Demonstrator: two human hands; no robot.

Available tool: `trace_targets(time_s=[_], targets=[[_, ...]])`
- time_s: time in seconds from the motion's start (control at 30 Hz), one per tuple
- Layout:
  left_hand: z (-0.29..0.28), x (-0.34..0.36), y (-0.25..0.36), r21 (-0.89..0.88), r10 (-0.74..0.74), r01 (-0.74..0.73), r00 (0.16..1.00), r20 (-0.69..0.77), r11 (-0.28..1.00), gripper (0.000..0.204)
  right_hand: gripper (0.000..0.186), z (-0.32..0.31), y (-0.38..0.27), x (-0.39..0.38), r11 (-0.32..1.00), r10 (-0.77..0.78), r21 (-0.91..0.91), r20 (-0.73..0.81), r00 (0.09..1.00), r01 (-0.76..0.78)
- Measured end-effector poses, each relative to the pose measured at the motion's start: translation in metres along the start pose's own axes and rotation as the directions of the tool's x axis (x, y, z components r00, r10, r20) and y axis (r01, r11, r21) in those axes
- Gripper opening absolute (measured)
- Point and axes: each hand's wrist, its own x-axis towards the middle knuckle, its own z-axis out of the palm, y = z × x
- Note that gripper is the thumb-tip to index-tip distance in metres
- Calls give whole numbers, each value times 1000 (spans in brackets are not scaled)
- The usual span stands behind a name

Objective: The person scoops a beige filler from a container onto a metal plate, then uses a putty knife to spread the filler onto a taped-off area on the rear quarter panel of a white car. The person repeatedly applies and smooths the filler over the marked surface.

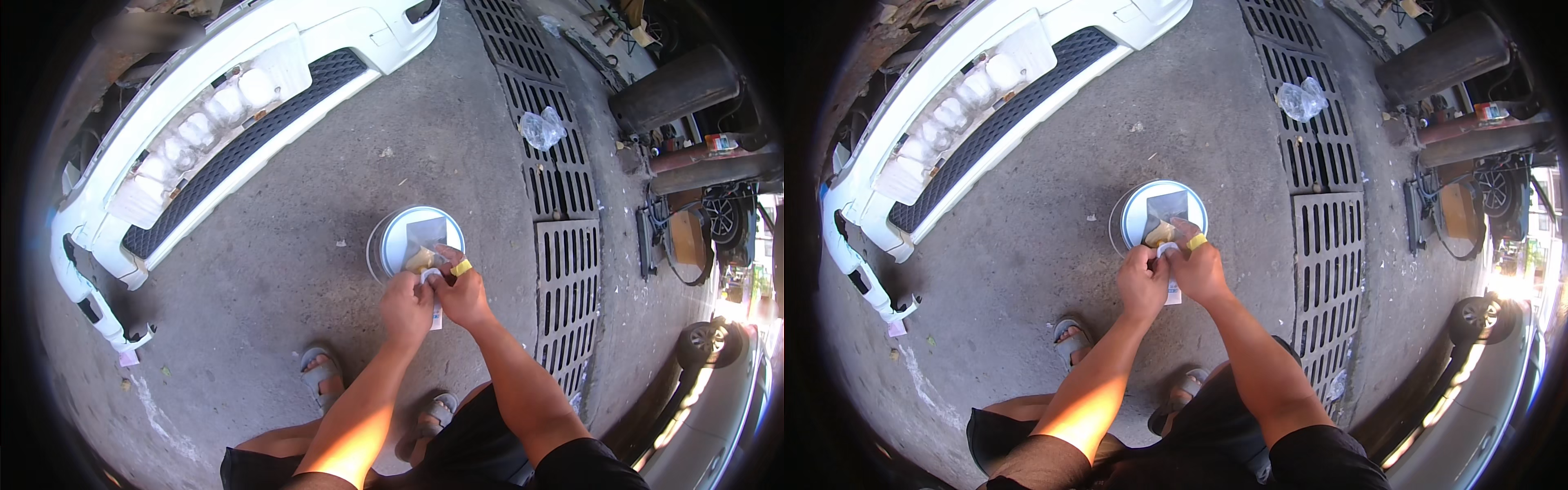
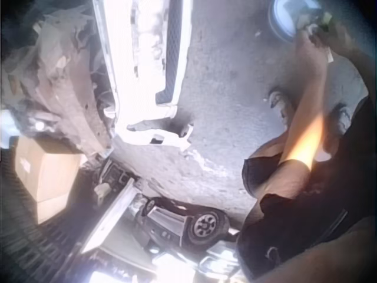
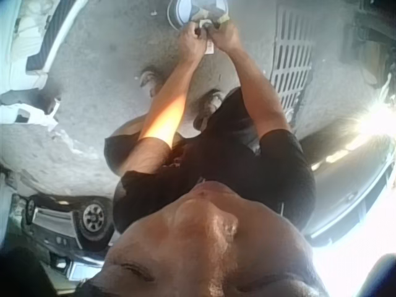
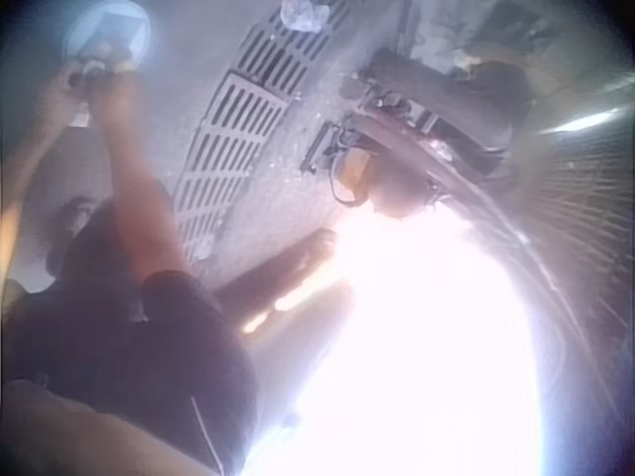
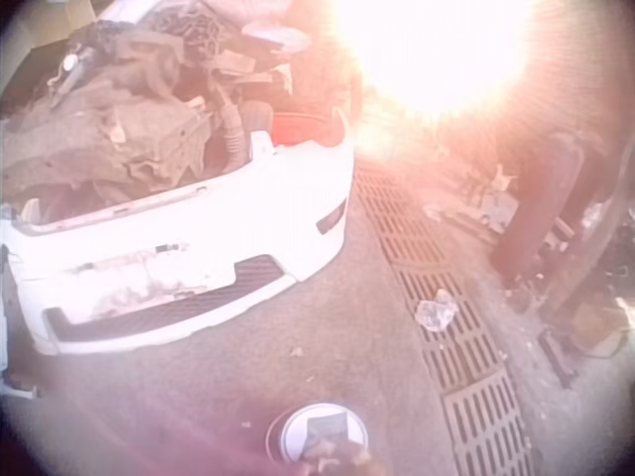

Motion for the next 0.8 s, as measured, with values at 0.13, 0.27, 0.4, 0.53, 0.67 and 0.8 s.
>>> trace_targets(time_s=[0.13, 0.27, 0.4, 0.53, 0.67, 0.8], targets=[[1, 1, 0, 30, 27, -27, 1000, -6, 999, 13, 47, 1, -1, 0, 1000, -8, 6, -15, 1000, 8], [0, 1, 0, 39, 36, -36, 999, 7, 999, 13, 46, -1, -2, 1, 998, 24, -51, 6, 1000, -24], [-1, 0, 1, 47, 18, -20, 999, 37, 999, 14, 47, -1, 4, 1, 996, 61, -70, 12, 998, -60], [1, -1, 0, 67, 18, -20, 999, 33, 998, 13, 48, -3, 2, 0, 995, 66, -82, 4, 998, -65], [-1, -5, 9, 47, -20, 17, 998, 60, 999, 13, 49, -15, -9, -6, 990, 115, -84, 33, 993, -112], [1, -13, 13, 13, -137, 137, 983, 120, 991, 12, 52, -20, 3, -7, 994, 86, -74, 69, 994, -81]])
